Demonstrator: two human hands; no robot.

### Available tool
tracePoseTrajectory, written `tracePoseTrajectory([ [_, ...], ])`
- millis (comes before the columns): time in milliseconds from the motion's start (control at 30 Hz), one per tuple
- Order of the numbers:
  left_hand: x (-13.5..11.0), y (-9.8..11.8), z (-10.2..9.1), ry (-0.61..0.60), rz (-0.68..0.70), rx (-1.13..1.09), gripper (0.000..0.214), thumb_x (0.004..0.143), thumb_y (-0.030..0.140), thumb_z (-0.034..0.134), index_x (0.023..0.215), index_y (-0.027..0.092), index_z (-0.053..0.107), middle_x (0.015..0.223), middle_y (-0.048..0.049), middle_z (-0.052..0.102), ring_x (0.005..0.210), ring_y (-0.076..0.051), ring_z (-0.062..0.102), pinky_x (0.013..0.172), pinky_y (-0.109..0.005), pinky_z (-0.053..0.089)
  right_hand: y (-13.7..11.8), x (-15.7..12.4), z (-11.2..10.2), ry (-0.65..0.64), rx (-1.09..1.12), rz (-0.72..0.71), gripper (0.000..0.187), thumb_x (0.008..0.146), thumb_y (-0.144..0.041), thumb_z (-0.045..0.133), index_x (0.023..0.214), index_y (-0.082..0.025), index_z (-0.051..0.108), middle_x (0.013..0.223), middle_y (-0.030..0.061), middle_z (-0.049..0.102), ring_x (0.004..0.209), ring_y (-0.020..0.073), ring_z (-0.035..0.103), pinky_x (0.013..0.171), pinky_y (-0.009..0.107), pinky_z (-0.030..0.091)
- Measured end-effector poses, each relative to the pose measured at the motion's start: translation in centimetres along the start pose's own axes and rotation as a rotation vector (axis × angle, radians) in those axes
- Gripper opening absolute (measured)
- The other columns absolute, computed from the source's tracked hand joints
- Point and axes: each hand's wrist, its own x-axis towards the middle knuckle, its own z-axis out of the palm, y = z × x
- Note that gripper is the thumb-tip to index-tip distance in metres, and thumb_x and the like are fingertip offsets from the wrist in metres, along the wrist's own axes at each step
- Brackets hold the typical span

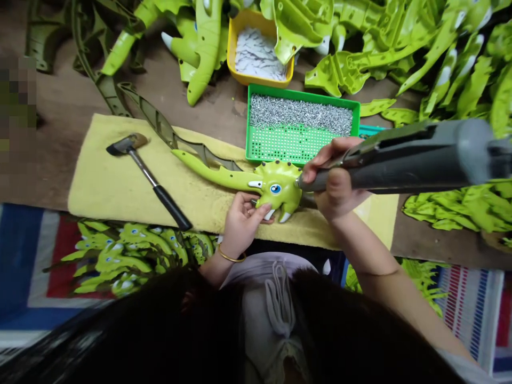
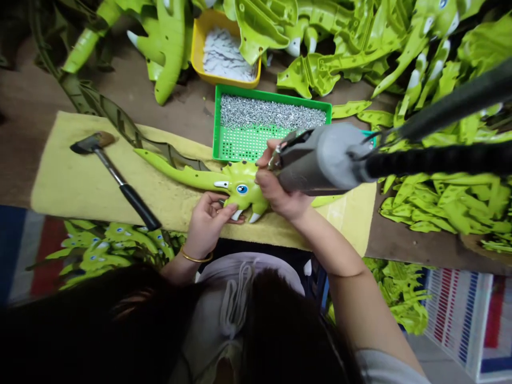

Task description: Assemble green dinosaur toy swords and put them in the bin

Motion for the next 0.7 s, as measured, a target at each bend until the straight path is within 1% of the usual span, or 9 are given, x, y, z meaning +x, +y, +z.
tracePoseTrajectory([
  [33,0.0,0.0,0.0,-0.006,-0.001,0.001,0.053,0.061,0.047,0.083,0.088,0.021,0.047,0.072,0.0031,0.065,0.062,-0.017,0.07,0.054,-0.03,0.062,-0.3,0.8,-0.1,0.045,0.044,-0.088,0.034,0.08,-0.06,0.06,0.099,-0.031,0.058,0.078,-0.0062,0.059,0.049,0.0054,0.054,0.041,0.022,0.043],
  [100,0.0,0.1,0.0,-0.011,0.001,0.001,0.052,0.061,0.046,0.083,0.088,0.02,0.047,0.071,0.003,0.066,0.059,-0.016,0.069,0.055,-0.03,0.062,-0.2,2.6,-0.2,0.217,0.074,-0.252,0.025,0.088,-0.05,0.052,0.1,-0.029,0.058,0.083,-0.005,0.059,0.046,0.0025,0.05,0.037,0.02,0.036],
  [167,0.0,0.2,0.0,-0.011,0.001,-0.004,0.052,0.061,0.045,0.083,0.088,0.019,0.047,0.071,0.0026,0.066,0.056,-0.015,0.068,0.054,-0.03,0.062,1.0,4.2,-0.5,0.376,-0.01,-0.305,0.025,0.091,-0.048,0.047,0.1,-0.026,0.054,0.084,-0.0032,0.056,0.046,0.0022,0.049,0.039,0.02,0.034],
  [200,0.0,0.3,0.0,-0.014,-0.002,-0.008,0.051,0.061,0.045,0.083,0.087,0.019,0.047,0.071,0.0025,0.066,0.055,-0.015,0.068,0.054,-0.03,0.062,1.9,4.7,-0.7,0.398,-0.059,-0.299,0.025,0.092,-0.048,0.047,0.101,-0.025,0.052,0.085,-0.0023,0.055,0.047,0.0026,0.049,0.041,0.021,0.036],
  [267,0.0,0.3,0.0,-0.02,-0.011,-0.015,0.051,0.061,0.044,0.083,0.088,0.019,0.047,0.071,0.0024,0.066,0.055,-0.015,0.069,0.054,-0.03,0.062,3.9,5.0,-1.0,0.357,-0.117,-0.264,0.026,0.093,-0.048,0.047,0.105,-0.025,0.048,0.089,-0.0006,0.055,0.05,0.0035,0.049,0.048,0.023,0.042],
  [367,0.0,0.3,-0.1,-0.03,-0.02,-0.015,0.051,0.061,0.043,0.083,0.087,0.019,0.047,0.071,0.002,0.067,0.057,-0.016,0.069,0.055,-0.03,0.063,5.9,4.4,-1.6,0.293,-0.077,-0.213,0.029,0.092,-0.051,0.047,0.108,-0.027,0.046,0.095,0.0,0.054,0.053,0.004,0.05,0.056,0.026,0.047],
  [500,0.0,0.2,-0.1,-0.036,-0.019,-0.014,0.052,0.061,0.045,0.083,0.088,0.02,0.047,0.071,0.0023,0.066,0.058,-0.017,0.07,0.054,-0.03,0.063,6.3,3.9,-2.2,0.145,-0.013,-0.1,0.037,0.089,-0.057,0.049,0.113,-0.029,0.047,0.096,0.0011,0.054,0.06,0.0081,0.056,0.061,0.029,0.05],
  [633,0.1,0.2,-0.1,-0.039,-0.024,-0.019,0.054,0.061,0.047,0.083,0.089,0.02,0.046,0.069,0.0034,0.065,0.058,-0.018,0.07,0.053,-0.031,0.063,5.5,3.9,-1.7,0.237,0.045,-0.211,0.02,0.088,-0.046,0.056,0.102,-0.032,0.054,0.089,-0.0026,0.053,0.054,0.0066,0.053,0.051,0.025,0.043],
  [700,0.2,0.1,-0.1,-0.054,-0.024,-0.024,0.055,0.06,0.048,0.083,0.088,0.02,0.046,0.069,0.0035,0.065,0.058,-0.017,0.07,0.054,-0.031,0.063,5.1,3.9,-1.3,0.286,0.023,-0.242,0.018,0.086,-0.045,0.059,0.095,-0.03,0.055,0.084,-0.0037,0.054,0.05,0.0059,0.051,0.047,0.024,0.041],
])
